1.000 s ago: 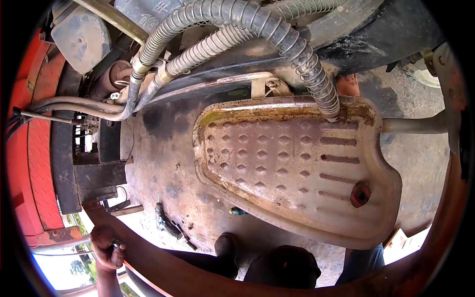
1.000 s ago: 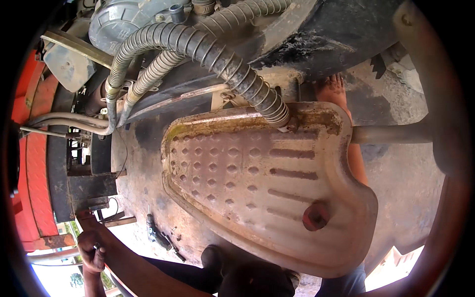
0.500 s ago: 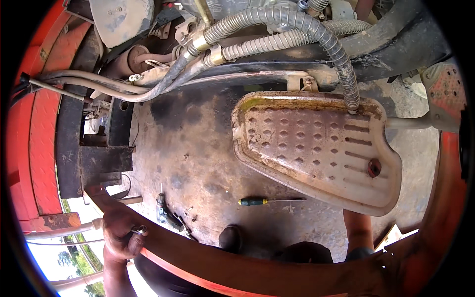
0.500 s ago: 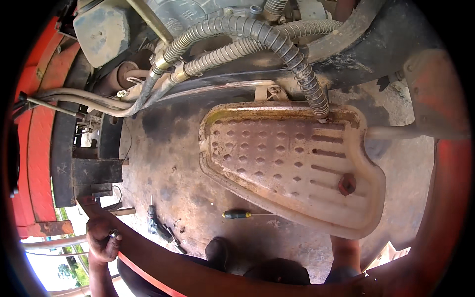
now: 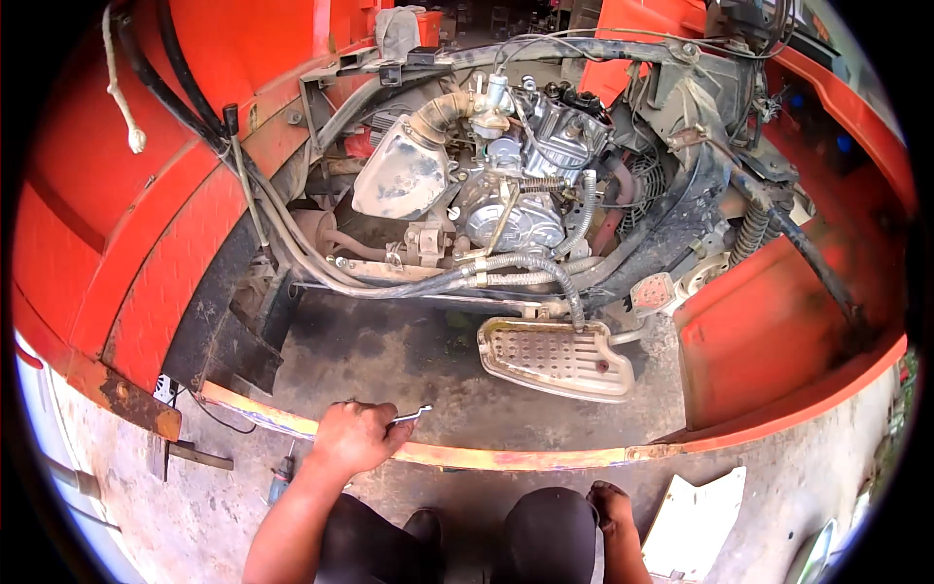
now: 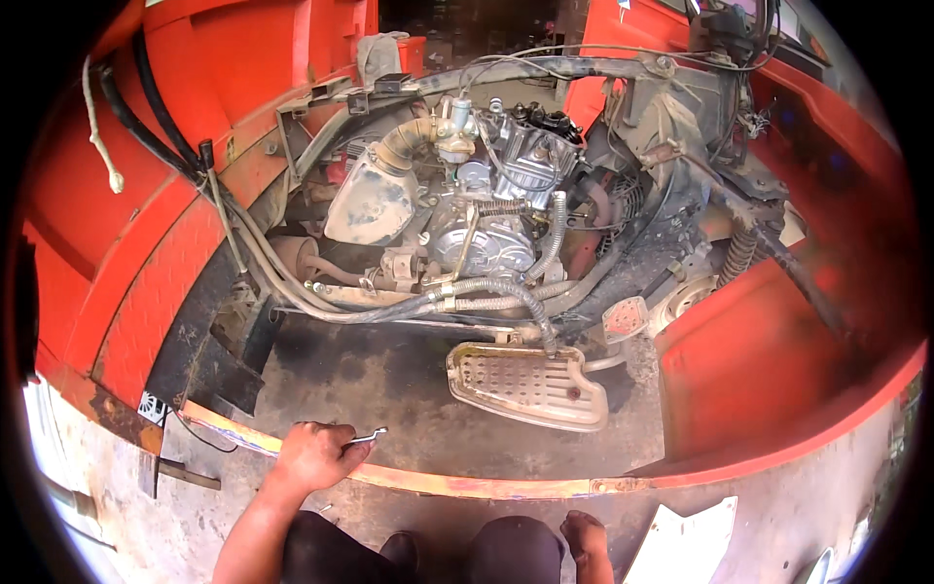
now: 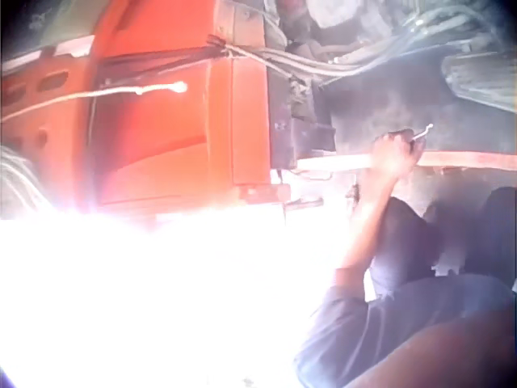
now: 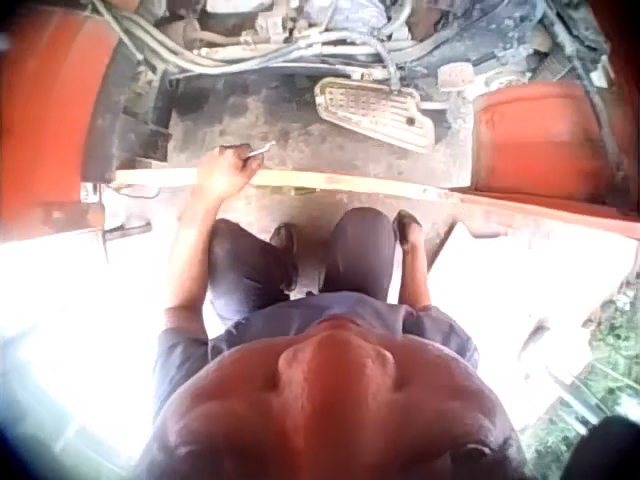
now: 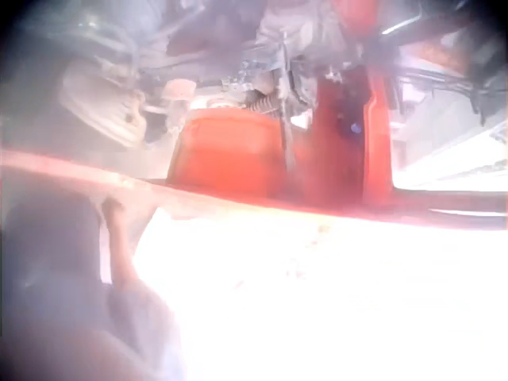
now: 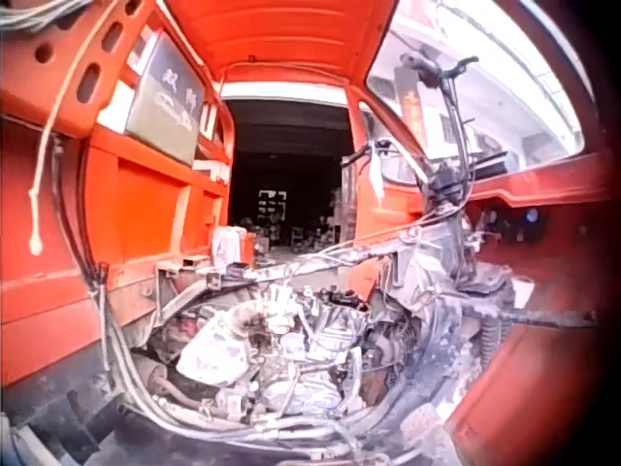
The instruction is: The person repairs a motorcycle engine by removing components with a wrench and a screwdriver. They work inside the engine compartment of a red three-wheeled vehicle, handling wires and various engine parts.
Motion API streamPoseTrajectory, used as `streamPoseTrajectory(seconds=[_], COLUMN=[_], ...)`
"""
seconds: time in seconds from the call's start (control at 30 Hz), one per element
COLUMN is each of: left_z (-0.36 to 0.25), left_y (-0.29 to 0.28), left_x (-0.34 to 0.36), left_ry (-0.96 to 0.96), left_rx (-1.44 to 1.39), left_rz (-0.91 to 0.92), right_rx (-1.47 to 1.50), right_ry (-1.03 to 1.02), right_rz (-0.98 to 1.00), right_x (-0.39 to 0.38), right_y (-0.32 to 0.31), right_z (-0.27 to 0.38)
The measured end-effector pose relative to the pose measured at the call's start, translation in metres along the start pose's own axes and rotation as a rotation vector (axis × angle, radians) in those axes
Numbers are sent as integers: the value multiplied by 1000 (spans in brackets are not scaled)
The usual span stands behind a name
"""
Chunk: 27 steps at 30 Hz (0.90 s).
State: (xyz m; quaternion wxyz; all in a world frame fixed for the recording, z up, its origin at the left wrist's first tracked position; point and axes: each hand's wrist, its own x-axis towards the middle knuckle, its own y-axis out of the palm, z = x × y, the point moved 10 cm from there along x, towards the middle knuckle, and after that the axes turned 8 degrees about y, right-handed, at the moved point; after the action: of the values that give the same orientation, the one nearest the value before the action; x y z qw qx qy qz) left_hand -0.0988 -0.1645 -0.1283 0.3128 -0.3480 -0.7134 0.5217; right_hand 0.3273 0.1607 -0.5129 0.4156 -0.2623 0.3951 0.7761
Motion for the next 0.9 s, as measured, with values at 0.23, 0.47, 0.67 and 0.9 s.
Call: streamPoseTrajectory(seconds=[0.23,0.47,0.67,0.9], left_z=[-8,5,1,-7], left_y=[15,3,-39,-32], left_x=[18,13,50,81], left_ry=[-35,-90,-148,-111], left_rx=[-62,-181,-541,-734], left_rz=[205,89,-400,-478], right_rx=[24,-142,-441,-778], right_ry=[-346,-716,-846,-1052], right_rz=[-156,88,269,262], right_x=[-236,-314,-272,-192], right_y=[99,306,490,644], right_z=[109,204,280,374])
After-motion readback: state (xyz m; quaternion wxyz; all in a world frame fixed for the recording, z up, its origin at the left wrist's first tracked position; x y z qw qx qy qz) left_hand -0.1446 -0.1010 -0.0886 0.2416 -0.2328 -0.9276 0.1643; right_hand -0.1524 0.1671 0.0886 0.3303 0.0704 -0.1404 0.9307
